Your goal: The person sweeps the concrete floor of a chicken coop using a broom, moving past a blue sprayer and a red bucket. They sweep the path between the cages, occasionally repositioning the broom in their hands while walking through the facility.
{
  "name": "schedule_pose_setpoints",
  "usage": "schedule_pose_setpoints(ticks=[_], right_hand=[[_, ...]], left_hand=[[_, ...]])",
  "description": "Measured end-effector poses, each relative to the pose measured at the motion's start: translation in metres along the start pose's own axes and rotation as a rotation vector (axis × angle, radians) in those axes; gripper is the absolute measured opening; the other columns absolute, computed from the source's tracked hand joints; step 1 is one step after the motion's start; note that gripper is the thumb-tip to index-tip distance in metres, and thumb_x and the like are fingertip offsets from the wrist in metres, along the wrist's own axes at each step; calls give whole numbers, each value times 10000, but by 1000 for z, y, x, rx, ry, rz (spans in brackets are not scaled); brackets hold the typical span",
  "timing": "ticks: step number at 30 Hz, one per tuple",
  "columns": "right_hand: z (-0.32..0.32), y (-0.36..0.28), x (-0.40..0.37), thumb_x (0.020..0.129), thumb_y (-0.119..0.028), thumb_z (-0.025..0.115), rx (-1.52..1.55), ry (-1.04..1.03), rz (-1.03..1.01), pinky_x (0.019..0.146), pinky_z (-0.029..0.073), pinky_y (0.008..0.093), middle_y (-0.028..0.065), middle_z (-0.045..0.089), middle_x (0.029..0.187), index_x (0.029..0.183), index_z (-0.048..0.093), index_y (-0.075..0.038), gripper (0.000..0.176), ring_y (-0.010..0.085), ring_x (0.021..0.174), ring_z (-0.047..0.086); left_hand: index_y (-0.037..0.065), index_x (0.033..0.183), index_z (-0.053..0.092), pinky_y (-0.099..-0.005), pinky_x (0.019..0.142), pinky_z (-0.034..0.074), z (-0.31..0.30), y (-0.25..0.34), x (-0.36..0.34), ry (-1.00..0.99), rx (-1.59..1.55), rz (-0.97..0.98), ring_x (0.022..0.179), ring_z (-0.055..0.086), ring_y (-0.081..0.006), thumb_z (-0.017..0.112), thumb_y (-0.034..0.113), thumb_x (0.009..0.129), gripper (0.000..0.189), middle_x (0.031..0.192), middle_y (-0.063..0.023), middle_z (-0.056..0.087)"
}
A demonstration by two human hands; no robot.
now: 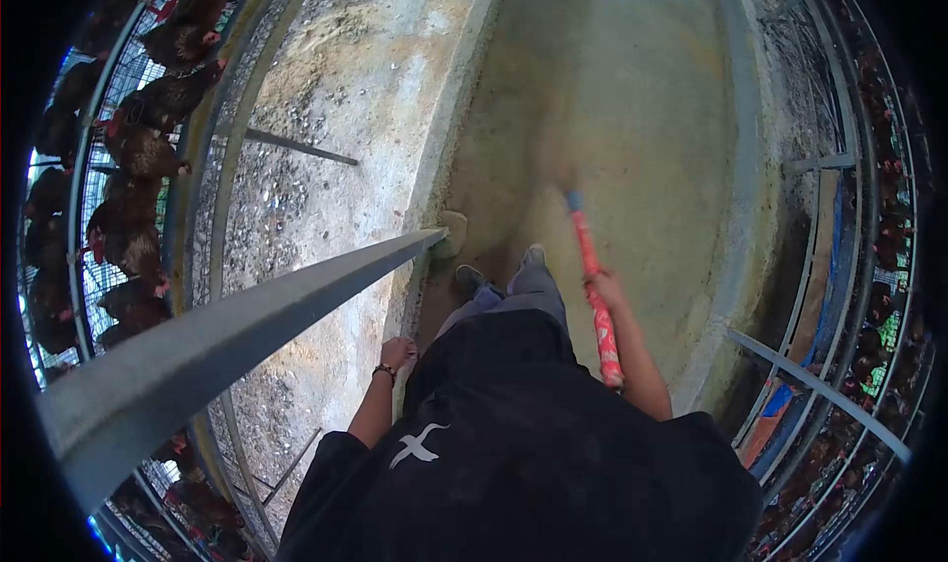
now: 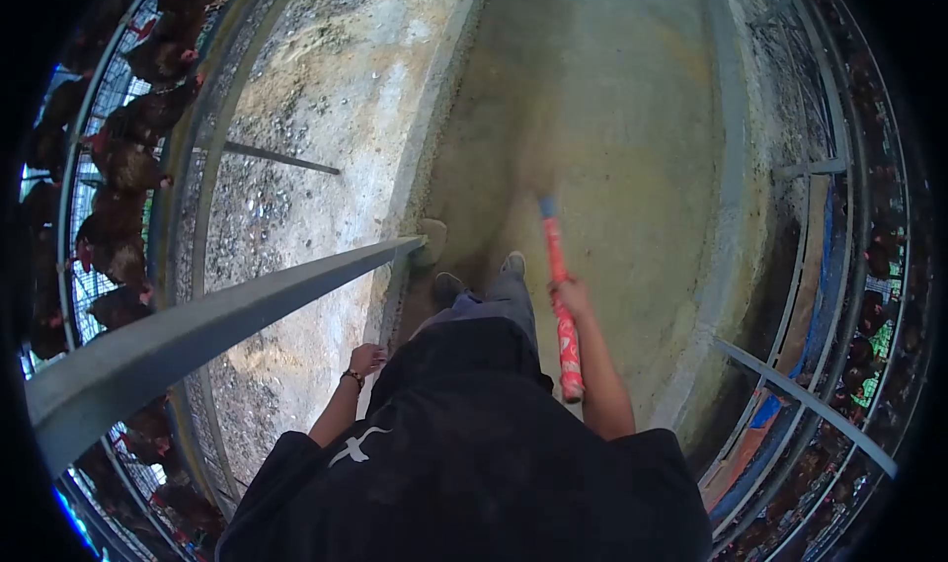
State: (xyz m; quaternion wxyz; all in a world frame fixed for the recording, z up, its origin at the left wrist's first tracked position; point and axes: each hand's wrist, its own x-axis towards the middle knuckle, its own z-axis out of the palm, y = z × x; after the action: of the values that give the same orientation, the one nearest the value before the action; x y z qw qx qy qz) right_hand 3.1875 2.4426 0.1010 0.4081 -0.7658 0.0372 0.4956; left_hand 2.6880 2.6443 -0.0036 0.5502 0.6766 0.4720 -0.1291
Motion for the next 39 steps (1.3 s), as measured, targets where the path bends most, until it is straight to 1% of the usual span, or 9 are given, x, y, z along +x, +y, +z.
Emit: schedule_pose_setpoints(ticks=[2,7,11,16,22,28,34,37,39], right_hand=[[30,-16,-17,685,-88,561,-4,-246,105,386,435,270,44,517,558,867,566,-18,195,146,423,508],[36,3,69,676,-114,624,-313,-482,13,411,451,278,61,563,608,937,600,-18,280,137,445,528],[-82,-29,154,665,-78,568,-340,-22,32,404,431,285,65,541,540,745,592,-22,101,142,425,516],[-151,-77,176,673,-62,524,124,339,-153,376,402,282,48,501,531,751,553,-21,93,140,390,470],[-113,-99,129,656,-110,579,-149,-201,84,391,428,270,44,521,571,803,557,-31,168,138,419,497],[-21,-86,164,678,-71,582,-247,-632,120,406,449,283,67,544,597,960,570,1,292,139,430,517],[-146,-122,265,618,-16,576,-262,-37,-170,386,419,294,54,509,559,1006,556,-15,388,146,412,484],[-155,-167,235,600,-4,560,-231,285,-322,391,413,297,84,530,658,1198,418,-21,615,148,434,487],[-151,-171,232,593,-7,559,-128,176,-242,408,418,294,94,533,713,1276,300,-36,731,150,465,498]], left_hand=[[26,846,578,-255,485,442,2,71,6,25,-476,-461,607,573,-133,550,203,788,188,708,-62,590],[30,838,581,-239,531,447,-17,157,31,162,-585,-311,616,589,-138,496,151,798,154,708,-72,610],[39,815,610,-238,557,449,-22,174,36,430,-590,-306,630,598,-133,489,165,784,177,714,-61,623],[62,767,646,-298,598,472,30,112,32,226,145,-218,644,617,-186,524,256,756,229,758,-91,636],[75,825,641,-323,647,474,81,170,80,-92,830,-124,720,611,-249,531,274,752,239,764,-131,623],[12,874,596,-244,592,449,41,324,129,283,-471,-194,653,583,-125,520,219,811,229,735,-56,616],[24,844,591,-223,577,443,21,329,110,433,-611,-353,641,579,-115,522,216,811,207,726,-51,609],[54,795,600,-279,547,459,47,285,89,378,-524,-523,627,588,-183,503,184,791,162,713,-71,603],[81,802,602,-340,554,467,76,193,88,132,833,79,681,598,-254,504,204,777,159,720,-111,601]])
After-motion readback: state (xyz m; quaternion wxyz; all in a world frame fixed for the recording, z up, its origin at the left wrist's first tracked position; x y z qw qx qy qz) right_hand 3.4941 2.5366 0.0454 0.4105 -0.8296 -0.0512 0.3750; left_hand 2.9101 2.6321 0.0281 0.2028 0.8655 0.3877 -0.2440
